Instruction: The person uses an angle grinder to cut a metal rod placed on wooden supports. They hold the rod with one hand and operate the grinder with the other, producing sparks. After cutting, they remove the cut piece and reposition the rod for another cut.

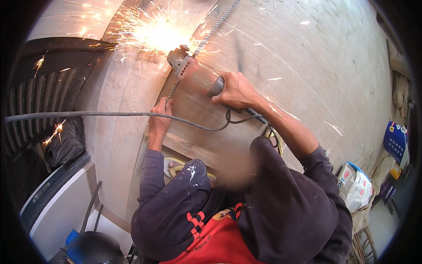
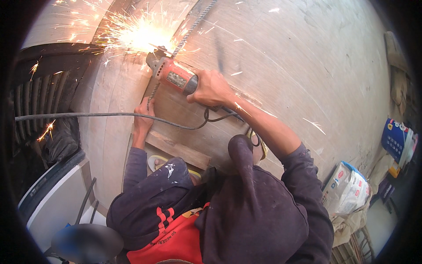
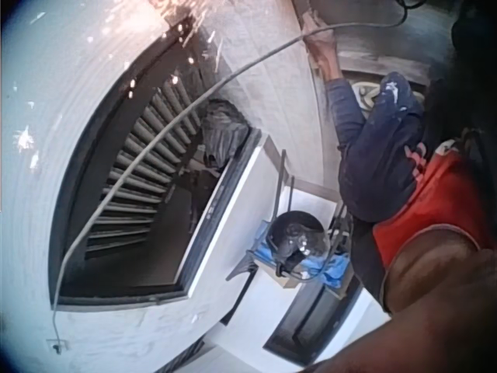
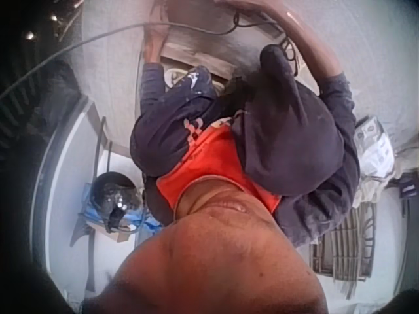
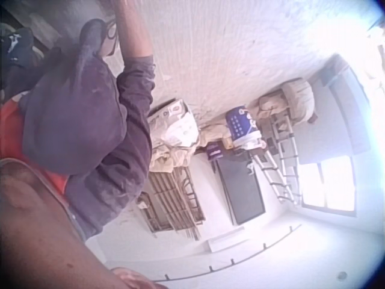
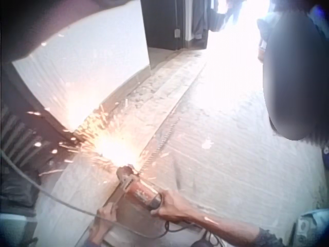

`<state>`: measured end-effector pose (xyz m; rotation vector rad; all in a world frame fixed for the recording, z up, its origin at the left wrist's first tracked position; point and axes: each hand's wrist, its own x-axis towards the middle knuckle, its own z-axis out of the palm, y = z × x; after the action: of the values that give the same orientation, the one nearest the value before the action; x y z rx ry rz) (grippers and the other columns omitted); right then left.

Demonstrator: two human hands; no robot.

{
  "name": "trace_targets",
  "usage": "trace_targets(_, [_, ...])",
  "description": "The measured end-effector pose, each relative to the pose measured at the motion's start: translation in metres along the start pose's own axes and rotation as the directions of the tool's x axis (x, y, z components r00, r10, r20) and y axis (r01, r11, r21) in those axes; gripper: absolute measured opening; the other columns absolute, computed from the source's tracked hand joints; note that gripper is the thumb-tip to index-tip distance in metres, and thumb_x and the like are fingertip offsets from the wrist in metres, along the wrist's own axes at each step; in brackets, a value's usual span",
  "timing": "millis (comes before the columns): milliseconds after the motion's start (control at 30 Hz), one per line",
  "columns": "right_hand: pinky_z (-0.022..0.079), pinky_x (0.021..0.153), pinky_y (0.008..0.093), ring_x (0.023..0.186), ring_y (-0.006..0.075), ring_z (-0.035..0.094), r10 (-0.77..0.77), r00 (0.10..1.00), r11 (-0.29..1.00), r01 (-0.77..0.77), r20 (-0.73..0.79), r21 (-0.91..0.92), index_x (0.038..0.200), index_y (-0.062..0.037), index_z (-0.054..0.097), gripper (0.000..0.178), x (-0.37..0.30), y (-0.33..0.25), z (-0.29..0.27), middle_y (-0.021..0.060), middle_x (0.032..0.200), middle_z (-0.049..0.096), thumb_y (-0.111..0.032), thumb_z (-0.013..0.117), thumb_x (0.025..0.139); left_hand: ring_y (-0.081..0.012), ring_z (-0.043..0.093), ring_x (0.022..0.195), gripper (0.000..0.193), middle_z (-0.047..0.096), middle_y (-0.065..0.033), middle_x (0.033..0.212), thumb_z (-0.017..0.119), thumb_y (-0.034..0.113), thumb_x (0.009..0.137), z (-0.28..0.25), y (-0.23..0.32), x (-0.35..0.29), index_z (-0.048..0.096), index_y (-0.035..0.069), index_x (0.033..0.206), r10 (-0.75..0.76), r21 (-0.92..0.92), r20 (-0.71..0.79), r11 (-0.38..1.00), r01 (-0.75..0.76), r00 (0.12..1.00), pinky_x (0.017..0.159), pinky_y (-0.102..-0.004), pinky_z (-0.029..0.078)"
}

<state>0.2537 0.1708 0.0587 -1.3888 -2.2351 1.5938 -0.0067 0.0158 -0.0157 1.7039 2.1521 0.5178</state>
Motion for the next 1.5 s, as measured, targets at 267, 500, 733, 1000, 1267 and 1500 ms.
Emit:
trace_targets(267, [0.053, 0.075, 0.0444, 0.08, 0.038, 0.068, -0.016, 1.0, 1.0, 0.015, -0.009, -0.012, 0.096, 0.0032, 0.067, 0.05, 0.002, 0.0, 0.001, 0.0254, 0.081, 0.068, -0.028, 0.075, 0.058, -0.0496, 0.061, 0.073, 0.032, 0.062, -0.0271, 0.074, 0.051, 0.034, 0.101, -0.001, 0.001, 0.0, 0.058, 0.004, 0.1, -0.025, 0.007, 0.015, 1.0, 0.025, 1.0, 0.056, -0.0544, 0.045])
trace_targets(500, [0.052, 0.076, 0.0439, 0.08, 0.0378, 0.068, -0.061, 0.998, 0.997, 0.06, 0.002, 0.049, 0.1, 0.0023, 0.068, 0.053, 0.002, 0.002, 0.0, 0.0251, 0.081, 0.068, -0.029, 0.075, 0.058, -0.05, 0.061, 0.072, 0.03, 0.062, -0.0278, 0.072, 0.051, 0.033, 0.1, 0.001, -0.003, 0.001, 0.058, 0.004, 0.1, -0.017, 0.005, 0.016, 1.0, 0.017, 1.0, 0.057, -0.0553, 0.045])
trace_targets(733, [0.051, 0.079, 0.0436, 0.084, 0.0374, 0.067, -0.017, 1.0, 1.0, 0.018, 0.021, -0.024, 0.108, 0.0013, 0.067, 0.057, 0.006, 0.004, 0.001, 0.0247, 0.09, 0.069, -0.029, 0.075, 0.06, -0.0491, 0.061, 0.073, 0.027, 0.063, -0.0264, 0.077, 0.052, 0.03, 0.1, 0.0, -0.001, 0.001, 0.058, 0.004, 0.1, 0.0, 0.012, 0.023, 1.0, -0.001, 1.0, 0.058, -0.0542, 0.046])
trace_targets(1000, [0.052, 0.075, 0.0444, 0.08, 0.0371, 0.068, 0.005, 1.0, 1.0, -0.005, 0.004, 0.013, 0.099, 0.0039, 0.068, 0.054, 0.006, 0.002, 0.001, 0.0256, 0.08, 0.068, -0.03, 0.075, 0.058, -0.049, 0.061, 0.074, 0.026, 0.064, -0.026, 0.078, 0.053, 0.029, 0.099, 0.0, 0.0, 0.0, 0.057, 0.003, 0.097, -0.019, 0.014, 0.027, 1.0, 0.019, 0.999, 0.058, -0.0538, 0.046])
trace_targets(1267, [0.051, 0.076, 0.0435, 0.08, 0.0355, 0.067, 0.013, 1.0, 0.999, -0.012, 0.021, -0.032, 0.105, 0.0033, 0.067, 0.058, 0.009, 0.002, 0.001, 0.0238, 0.082, 0.068, -0.029, 0.077, 0.058, -0.0501, 0.06, 0.071, 0.028, 0.062, -0.0267, 0.073, 0.053, 0.03, 0.1, 0.001, -0.003, 0.0, 0.057, 0.003, 0.095, -0.024, 0.006, 0.028, 1.0, 0.024, 0.999, 0.055, -0.0548, 0.044])
trace_targets(1500, [0.052, 0.076, 0.0429, 0.078, 0.0365, 0.068, -0.024, 1.0, 0.999, 0.024, 0.001, 0.021, 0.108, 0.0046, 0.066, 0.059, 0.006, 0.005, 0.002, 0.0251, 0.081, 0.068, -0.026, 0.076, 0.059, -0.0501, 0.059, 0.069, 0.028, 0.061, -0.0275, 0.07, 0.052, 0.03, 0.1, 0.003, -0.007, 0.0, 0.058, 0.003, 0.093, 0.004, -0.005, 0.012, 1.0, -0.004, 1.0, 0.055, -0.0548, 0.044])
